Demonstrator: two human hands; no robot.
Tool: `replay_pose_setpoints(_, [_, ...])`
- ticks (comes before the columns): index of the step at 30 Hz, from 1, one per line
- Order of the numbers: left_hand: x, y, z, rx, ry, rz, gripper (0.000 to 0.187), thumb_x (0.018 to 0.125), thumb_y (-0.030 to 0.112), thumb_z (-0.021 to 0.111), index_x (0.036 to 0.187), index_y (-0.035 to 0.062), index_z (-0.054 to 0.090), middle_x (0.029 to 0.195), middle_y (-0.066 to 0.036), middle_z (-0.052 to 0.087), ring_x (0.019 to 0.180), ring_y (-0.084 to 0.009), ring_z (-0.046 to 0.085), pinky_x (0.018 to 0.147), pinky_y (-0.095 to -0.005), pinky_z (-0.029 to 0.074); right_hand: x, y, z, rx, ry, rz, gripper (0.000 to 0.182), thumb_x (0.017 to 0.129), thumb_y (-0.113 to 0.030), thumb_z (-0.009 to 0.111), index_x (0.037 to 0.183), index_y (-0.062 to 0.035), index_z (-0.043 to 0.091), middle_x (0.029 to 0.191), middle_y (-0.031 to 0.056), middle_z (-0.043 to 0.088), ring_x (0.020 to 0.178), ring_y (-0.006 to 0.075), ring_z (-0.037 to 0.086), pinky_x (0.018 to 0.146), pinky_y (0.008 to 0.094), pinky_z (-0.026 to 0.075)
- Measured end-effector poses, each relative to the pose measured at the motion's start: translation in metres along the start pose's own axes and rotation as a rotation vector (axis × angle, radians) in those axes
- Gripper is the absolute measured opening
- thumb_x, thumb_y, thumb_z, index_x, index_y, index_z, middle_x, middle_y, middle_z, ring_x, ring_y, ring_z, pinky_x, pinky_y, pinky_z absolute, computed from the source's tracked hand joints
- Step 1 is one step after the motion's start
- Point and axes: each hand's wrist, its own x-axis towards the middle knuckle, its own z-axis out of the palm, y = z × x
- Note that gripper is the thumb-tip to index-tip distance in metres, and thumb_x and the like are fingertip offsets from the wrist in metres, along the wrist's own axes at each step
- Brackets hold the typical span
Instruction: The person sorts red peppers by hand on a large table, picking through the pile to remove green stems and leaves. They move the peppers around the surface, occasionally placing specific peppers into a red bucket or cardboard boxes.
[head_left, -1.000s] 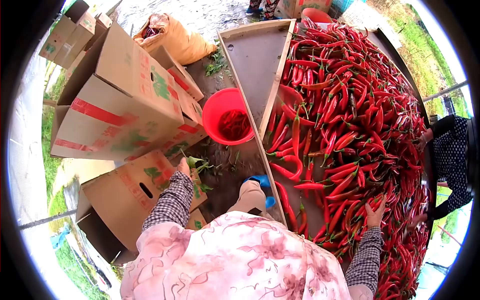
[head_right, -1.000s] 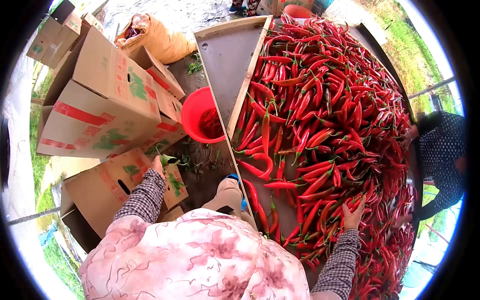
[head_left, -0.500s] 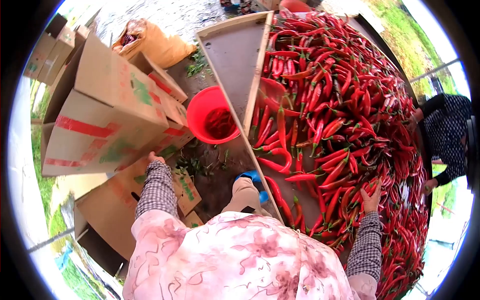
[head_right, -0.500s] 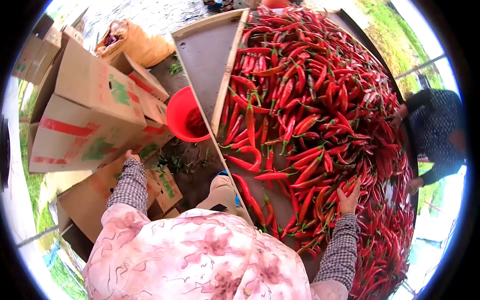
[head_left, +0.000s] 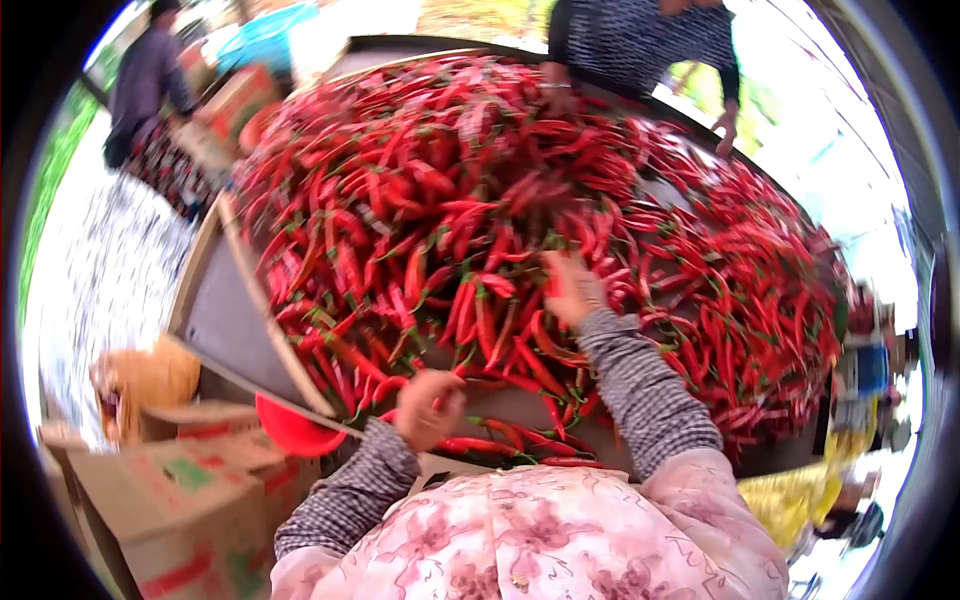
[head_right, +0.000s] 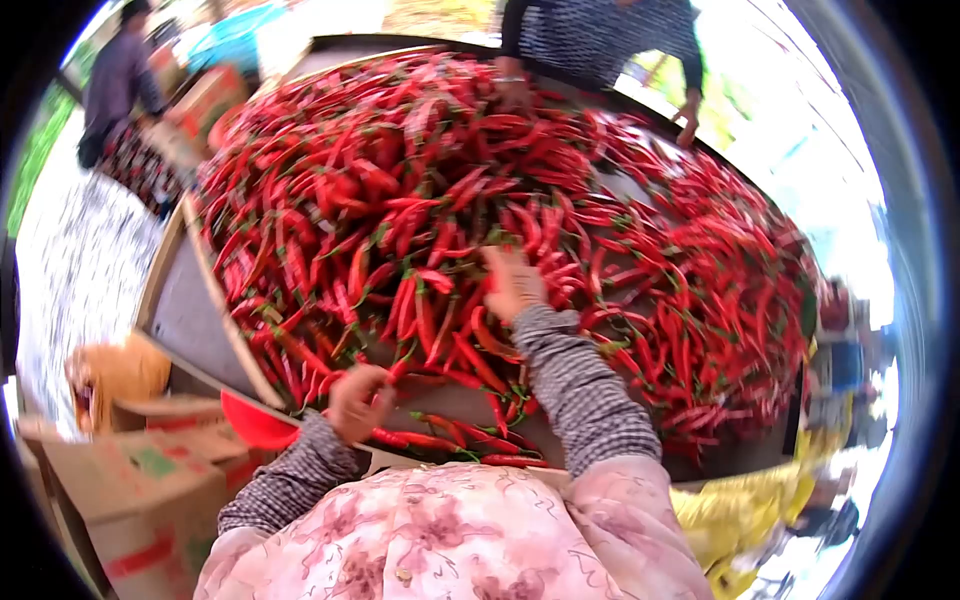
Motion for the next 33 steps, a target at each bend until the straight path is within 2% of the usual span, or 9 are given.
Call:
replay_pose_setpoints(5, [-0.001,0.008,0.114,-0.046,-0.61,0.614,0.029,0.073,0.013,0.061,0.101,0.0071,0.062,0.1,-0.013,0.06,0.097,-0.0302,0.057,0.085,-0.0416,0.046,-0.016,-0.068,0.02,0.291,0.156,-0.252,0.074,0.067,-0.023,0.071,0.133,-0.0137,0.038,0.131,0.0156,0.044,0.122,0.0347,0.041,0.097,0.0482,0.038])
replay_pose_setpoints(7, [-0.008,-0.015,0.156,0.268,-1.296,0.576,0.039,0.081,0.022,0.056,0.117,0.0082,0.057,0.12,-0.015,0.055,0.114,-0.0288,0.05,0.099,-0.0424,0.039,-0.031,-0.086,0.017,0.352,0.141,-0.219,0.077,0.07,-0.033,0.072,0.136,-0.0162,0.034,0.139,0.0131,0.034,0.127,0.0349,0.034,0.098,0.0501,0.034])
replay_pose_setpoints(9, [-0.009,-0.021,0.176,-0.995,-1.074,-0.1,0.052,0.087,0.033,0.049,0.134,0.0101,0.041,0.138,-0.013,0.04,0.129,-0.0247,0.037,0.107,-0.0386,0.03,-0.048,-0.081,0.005,0.278,0.134,-0.223,0.076,0.072,-0.034,0.072,0.136,-0.0189,0.035,0.141,0.0114,0.032,0.126,0.0344,0.034,0.097,0.0485,0.034])
replay_pose_setpoints(11, [0.029,-0.021,0.179,-0.949,-1.217,-0.287,0.067,0.087,0.049,0.048,0.142,0.0157,0.027,0.148,-0.01,0.024,0.136,-0.0241,0.024,0.112,-0.044,0.016,-0.065,-0.047,0.003,0.359,0.385,-0.231,0.066,0.067,-0.03,0.076,0.126,-0.0161,0.049,0.134,0.0116,0.039,0.121,0.0323,0.039,0.095,0.0467,0.035])
replay_pose_setpoints(13, [0.049,-0.029,0.166,0.615,-1.082,0.801,0.078,0.081,0.062,0.047,0.143,0.0216,0.023,0.148,-0.008,0.023,0.137,-0.0275,0.02,0.111,-0.0535,0.003,-0.092,0.003,-0.007,0.181,0.47,0.024,0.06,0.067,-0.029,0.075,0.121,-0.013,0.053,0.13,0.0152,0.042,0.12,0.0329,0.04,0.1,0.0463,0.032])
replay_pose_setpoints(14, [0.043,-0.054,0.174,0.57,-0.859,0.952,0.085,0.075,0.07,0.048,0.143,0.0257,0.022,0.148,-0.007,0.024,0.137,-0.0304,0.018,0.108,-0.0601,-0.004,-0.104,0.037,-0.005,0.039,0.444,0.247,0.062,0.069,-0.032,0.073,0.123,-0.0118,0.05,0.131,0.0149,0.043,0.124,0.0337,0.037,0.104,0.046,0.028])
replay_pose_setpoints(19, [0.06,-0.031,0.148,0.524,-1.021,0.707,0.078,0.067,0.058,0.065,0.13,0.0164,0.047,0.138,-0.009,0.039,0.133,-0.0316,0.028,0.104,-0.0663,0.001,-0.148,0.09,0.013,0.24,0.011,0.966,0.071,0.075,-0.059,0.059,0.135,-0.0266,0.039,0.151,0.017,-0.001,0.135,0.0446,0.01,0.102,0.064,0.018])
replay_pose_setpoints(27, [0.068,-0.067,0.102,0.739,-0.906,0.596,0.056,0.076,0.045,0.06,0.128,0.0267,0.047,0.139,-0.012,0.036,0.133,-0.0373,0.025,0.104,-0.0667,0.004,-0.079,0.021,0.065,0.546,0.374,0.757,0.066,0.07,-0.065,0.061,0.114,-0.0164,0.057,0.151,0.0126,-0.002,0.132,0.0458,0.02,0.101,0.0606,0.022])
replay_pose_setpoints(33, [0.09,-0.094,0.057,0.993,-0.677,0.609,0.053,0.074,0.026,0.058,0.126,0.029,0.05,0.132,-0.012,0.044,0.125,-0.0369,0.036,0.103,-0.0632,0.015,-0.039,-0.03,0.054,0.575,0.526,0.466,0.041,0.065,-0.035,0.074,0.097,-0.013,0.06,0.146,0.0217,0.015,0.133,0.0408,0.021,0.103,0.0553,0.02])
